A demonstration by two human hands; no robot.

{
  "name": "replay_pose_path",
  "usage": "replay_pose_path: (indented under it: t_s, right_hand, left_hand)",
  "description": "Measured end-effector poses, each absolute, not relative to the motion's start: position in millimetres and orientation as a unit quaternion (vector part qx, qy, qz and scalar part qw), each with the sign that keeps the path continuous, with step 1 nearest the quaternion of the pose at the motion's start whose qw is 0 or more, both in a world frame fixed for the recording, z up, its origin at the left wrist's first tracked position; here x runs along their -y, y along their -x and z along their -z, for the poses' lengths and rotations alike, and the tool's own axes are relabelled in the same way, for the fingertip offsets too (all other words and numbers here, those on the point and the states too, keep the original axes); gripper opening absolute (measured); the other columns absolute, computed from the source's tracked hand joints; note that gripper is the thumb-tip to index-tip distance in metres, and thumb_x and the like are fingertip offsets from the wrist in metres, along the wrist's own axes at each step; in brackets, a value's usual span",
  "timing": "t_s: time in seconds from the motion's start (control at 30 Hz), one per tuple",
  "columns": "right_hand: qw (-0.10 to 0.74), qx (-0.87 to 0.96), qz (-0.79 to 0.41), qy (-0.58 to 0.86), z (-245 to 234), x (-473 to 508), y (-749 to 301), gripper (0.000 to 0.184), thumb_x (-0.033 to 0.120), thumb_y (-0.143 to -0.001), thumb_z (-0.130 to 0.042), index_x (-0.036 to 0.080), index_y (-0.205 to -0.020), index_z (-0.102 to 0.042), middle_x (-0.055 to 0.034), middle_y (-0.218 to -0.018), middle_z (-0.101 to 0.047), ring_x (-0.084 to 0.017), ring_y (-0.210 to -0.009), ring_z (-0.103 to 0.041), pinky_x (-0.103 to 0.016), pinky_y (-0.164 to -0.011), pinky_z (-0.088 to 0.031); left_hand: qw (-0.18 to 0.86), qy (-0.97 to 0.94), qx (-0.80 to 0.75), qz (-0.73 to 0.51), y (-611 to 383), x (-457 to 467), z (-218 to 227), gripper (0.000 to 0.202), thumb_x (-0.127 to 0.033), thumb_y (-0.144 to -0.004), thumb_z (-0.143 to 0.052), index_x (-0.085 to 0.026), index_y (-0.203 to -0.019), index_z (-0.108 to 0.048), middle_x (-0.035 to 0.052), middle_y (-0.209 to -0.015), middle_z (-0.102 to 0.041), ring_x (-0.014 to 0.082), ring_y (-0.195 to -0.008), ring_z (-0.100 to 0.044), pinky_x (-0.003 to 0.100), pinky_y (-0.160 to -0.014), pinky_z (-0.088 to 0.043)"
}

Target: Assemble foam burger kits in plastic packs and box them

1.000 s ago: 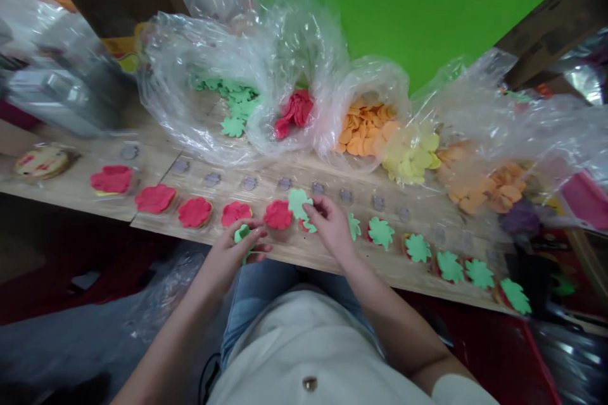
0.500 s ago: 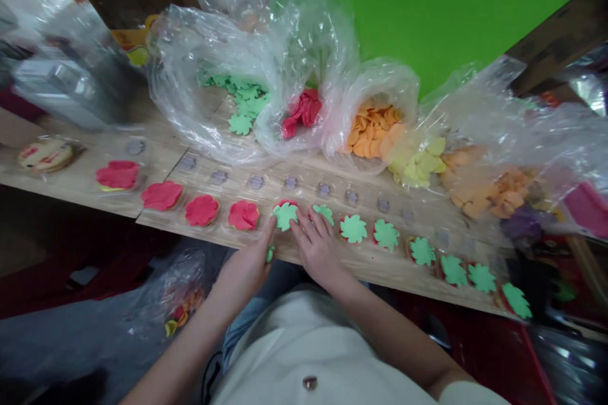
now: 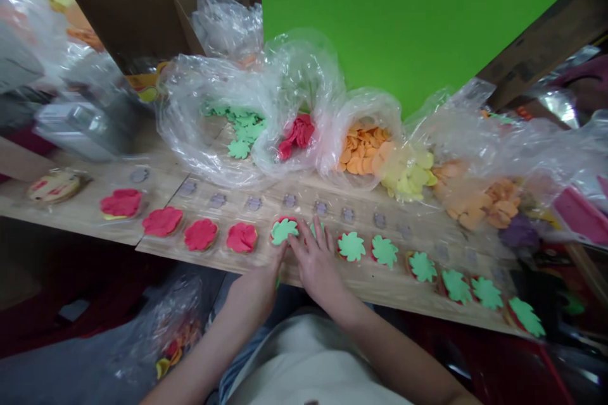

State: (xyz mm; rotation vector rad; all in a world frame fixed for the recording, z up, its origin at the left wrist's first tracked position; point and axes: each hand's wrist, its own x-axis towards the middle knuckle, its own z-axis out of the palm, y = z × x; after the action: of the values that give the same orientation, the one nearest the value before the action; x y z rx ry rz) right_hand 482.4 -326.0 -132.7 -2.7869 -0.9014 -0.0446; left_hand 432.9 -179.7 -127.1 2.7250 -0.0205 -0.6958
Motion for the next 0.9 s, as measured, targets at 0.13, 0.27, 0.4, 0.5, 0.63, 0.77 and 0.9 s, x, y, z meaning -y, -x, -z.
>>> replay_pose_path:
  t_s: [0.13,0.27,0.4,0.5,0.63,0.77,0.9]
  right_hand:
    - [0.114,0.301,0.020,0.947,140,327,-483,0.047,0.011,-0.082,-0.048,0.021,-0.127,-0.047,-0.0124,-0.143,-0.031,-0.032,-0.136,-0.008,-0.058,-0.103,-0.019]
    - [0.203,0.294,0.013,0.934,128,327,-487,0.048,0.011,-0.081,-0.048,0.020,-0.128,-0.046,-0.0121,-0.138,-0.037,-0.030,-0.132,-0.021,-0.053,-0.104,-0.025]
    - [0.396,0.286,-0.058,0.871,111,301,-493,0.034,0.027,-0.085,-0.051,0.019,-0.118,-0.053,-0.0098,-0.115,-0.055,-0.019,-0.108,-0.050,-0.035,-0.092,-0.042]
    - [0.504,0.258,-0.197,0.800,113,267,-496,0.022,0.035,-0.081,-0.055,0.018,-0.093,-0.062,-0.0035,-0.086,-0.061,-0.014,-0.079,-0.057,-0.027,-0.070,-0.048]
    - [0.590,0.145,-0.286,0.741,123,242,-507,0.022,0.036,-0.083,-0.050,0.015,-0.087,-0.057,0.0022,-0.068,-0.056,-0.011,-0.057,-0.052,-0.022,-0.050,-0.044]
    - [0.491,0.188,-0.059,0.848,125,236,-521,0.016,0.032,-0.082,-0.053,0.017,-0.086,-0.058,-0.0017,-0.080,-0.059,-0.014,-0.073,-0.055,-0.026,-0.066,-0.045]
    - [0.258,0.420,0.073,0.867,139,226,-511,0.013,0.022,-0.087,-0.048,0.018,-0.087,-0.060,-0.0063,-0.095,-0.061,-0.018,-0.096,-0.051,-0.033,-0.084,-0.040]
  left_hand:
    - [0.242,-0.953,0.013,0.184,-444,176,131,0.075,-0.011,-0.072,-0.043,-0.019,-0.142,-0.018,0.0186,-0.093,-0.068,0.0273,-0.070,-0.067,0.033,-0.059,-0.047]
    - [0.468,-0.868,-0.033,0.163,-444,160,121,0.068,-0.022,-0.078,-0.047,-0.023,-0.141,-0.021,0.0140,-0.098,-0.066,0.0249,-0.081,-0.065,0.038,-0.071,-0.048]
    - [0.784,-0.577,-0.200,0.113,-441,147,104,0.058,-0.045,-0.087,-0.035,-0.023,-0.139,-0.025,0.0113,-0.112,-0.060,0.0201,-0.094,-0.061,0.037,-0.080,-0.048]
    - [0.863,-0.430,-0.255,0.075,-442,143,100,0.056,-0.051,-0.086,-0.035,-0.021,-0.133,-0.040,0.0116,-0.123,-0.054,0.0209,-0.105,-0.056,0.035,-0.086,-0.046]
    - [0.843,-0.465,-0.270,0.011,-436,127,111,0.052,-0.049,-0.083,-0.045,-0.018,-0.124,-0.049,0.0112,-0.122,-0.055,0.0215,-0.106,-0.055,0.034,-0.088,-0.044]
    - [0.707,-0.621,-0.317,-0.115,-419,100,131,0.043,-0.042,-0.080,-0.053,-0.017,-0.115,-0.053,0.0096,-0.119,-0.057,0.0200,-0.101,-0.057,0.032,-0.087,-0.044]
    - [0.541,-0.784,-0.272,-0.138,-405,83,148,0.036,-0.037,-0.084,-0.047,-0.016,-0.112,-0.055,0.0103,-0.114,-0.059,0.0215,-0.103,-0.055,0.035,-0.088,-0.043]
